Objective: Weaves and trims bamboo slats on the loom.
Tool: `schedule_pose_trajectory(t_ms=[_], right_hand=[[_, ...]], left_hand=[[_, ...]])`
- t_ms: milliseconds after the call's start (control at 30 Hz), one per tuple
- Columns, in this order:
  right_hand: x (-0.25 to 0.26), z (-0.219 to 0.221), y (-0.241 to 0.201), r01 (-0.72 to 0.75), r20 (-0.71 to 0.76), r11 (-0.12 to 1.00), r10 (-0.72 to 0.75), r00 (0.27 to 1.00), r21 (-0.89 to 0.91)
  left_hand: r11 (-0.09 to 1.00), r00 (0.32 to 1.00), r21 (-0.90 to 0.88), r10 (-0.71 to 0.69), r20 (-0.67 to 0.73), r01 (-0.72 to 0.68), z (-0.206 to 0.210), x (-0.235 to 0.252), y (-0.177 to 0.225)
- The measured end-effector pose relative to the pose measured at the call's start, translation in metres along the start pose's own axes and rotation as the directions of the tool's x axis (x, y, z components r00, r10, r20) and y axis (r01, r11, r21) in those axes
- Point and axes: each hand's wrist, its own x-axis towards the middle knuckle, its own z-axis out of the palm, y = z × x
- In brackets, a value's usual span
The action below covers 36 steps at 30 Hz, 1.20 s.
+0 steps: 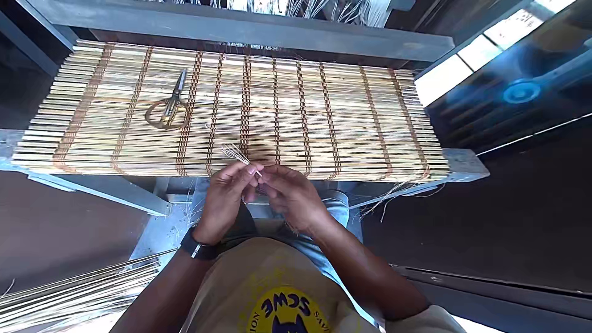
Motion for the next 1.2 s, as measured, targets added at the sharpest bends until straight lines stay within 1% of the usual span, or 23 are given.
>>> schedule_pose_trajectory(t_ms=[133,267,500,767,900,967,1033,1133,1200], right_hand=[[-0.001,-0.004,0.002,0.049,-0.007,0.998,-0.049,0.999,-0.045],[-0.001,-0.006,0.005,0.107,-0.005,0.991,-0.108,0.994,-0.076],[-0.001,-0.01,0.005,0.108,-0.019,0.99,-0.11,0.994,-0.086],[-0.008,-0.015,0.001,0.079,0.112,0.993,-0.068,0.991,-0.094],[-0.008,-0.018,-0.001,0.052,0.13,0.998,-0.046,0.99,-0.042],[-0.008,-0.021,-0.002,0.059,0.145,0.997,-0.051,0.988,-0.051],[-0.007,-0.025,-0.003,0.102,0.178,0.987,-0.079,0.981,-0.124],[-0.005,-0.032,-0.01,0.183,0.251,0.927,-0.102,0.963,-0.327],[-0.005,-0.037,-0.017,0.203,0.29,0.904,-0.093,0.953,-0.377]], left_hand=[[0.999,0.999,-0.034,-0.027,-0.041,0.025,-0.001,0.001,0.003],[0.999,0.998,-0.024,-0.039,-0.053,0.038,-0.001,0.003,0.007],[1.0,0.999,0.001,-0.013,-0.051,0.013,-0.006,0.005,0.013],[0.999,1.0,-0.034,0.011,-0.012,-0.011,-0.005,0.007,0.014],[0.999,1.0,-0.036,0.025,-0.014,-0.026,-0.001,0.01,0.012],[0.999,0.999,-0.03,0.04,-0.006,-0.041,0.001,0.012,0.01],[0.998,0.998,0.011,0.064,0.021,-0.065,0.002,0.014,0.01],[0.973,0.986,0.186,0.118,0.117,-0.138,0.003,0.019,0.012],[0.937,0.973,0.293,0.143,0.178,-0.191,0.007,0.024,0.012]])
